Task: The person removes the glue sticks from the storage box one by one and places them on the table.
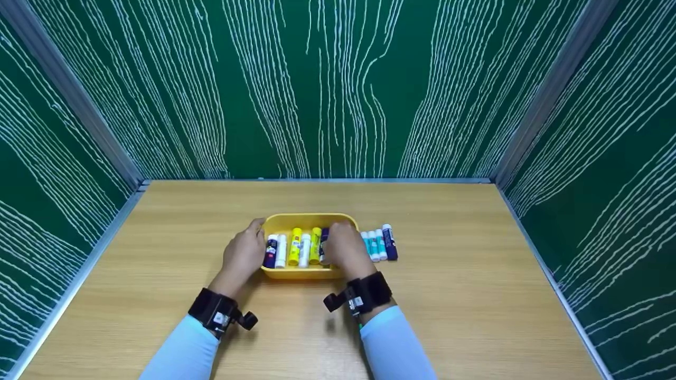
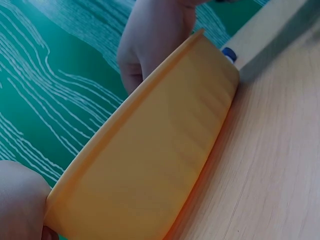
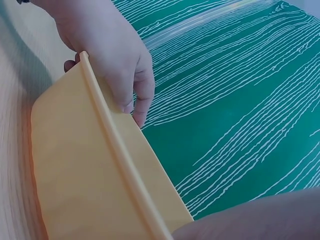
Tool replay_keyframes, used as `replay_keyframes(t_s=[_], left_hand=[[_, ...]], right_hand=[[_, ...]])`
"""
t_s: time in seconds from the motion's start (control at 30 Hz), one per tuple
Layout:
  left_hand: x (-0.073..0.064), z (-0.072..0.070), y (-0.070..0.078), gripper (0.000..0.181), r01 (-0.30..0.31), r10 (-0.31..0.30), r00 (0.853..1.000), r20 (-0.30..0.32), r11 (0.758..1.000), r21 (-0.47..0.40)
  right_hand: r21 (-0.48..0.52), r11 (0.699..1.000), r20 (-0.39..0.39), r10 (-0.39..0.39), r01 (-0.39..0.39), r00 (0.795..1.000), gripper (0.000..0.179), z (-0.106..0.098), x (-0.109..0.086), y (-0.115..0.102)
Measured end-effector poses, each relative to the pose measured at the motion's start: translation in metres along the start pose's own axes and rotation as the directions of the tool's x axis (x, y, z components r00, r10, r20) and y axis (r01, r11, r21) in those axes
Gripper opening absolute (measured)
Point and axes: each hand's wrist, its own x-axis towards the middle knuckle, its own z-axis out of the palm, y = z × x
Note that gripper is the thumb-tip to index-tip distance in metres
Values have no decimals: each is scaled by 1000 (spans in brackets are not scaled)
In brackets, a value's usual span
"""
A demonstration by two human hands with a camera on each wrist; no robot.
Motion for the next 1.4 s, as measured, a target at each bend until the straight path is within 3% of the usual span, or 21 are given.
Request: replay_keyframes(t_s=[0.23, 0.6, 0.87, 1.07, 1.4], left_hand=[[0, 0, 0, 46, 13, -13, 1000, 6, 1000, -9], [-1, -1, 0, 45, 2, -2, 1000, 0, 1000, 10], [-2, -1, 0, 45, -1, 1, 1000, 4, 1000, 12], [-2, 0, -1, 46, -2, 2, 1000, 7, 1000, 12], [-2, 0, -1, 46, 3, -3, 1000, 8, 1000, 21]], right_hand=[[30, 999, 38, 17, -18, 999, 35, -5, -3, -1], [37, 998, 79, -50, 48, 996, 38, -13, -9, 1], [38, 999, 134, -40, 36, 990, 46, -15, -10, 1], [-8, 996, 160, -89, 92, 983, 57, -14, -13, 3], [3, 991, 163, -132, 133, 978, 61, -14, -14, 8]])
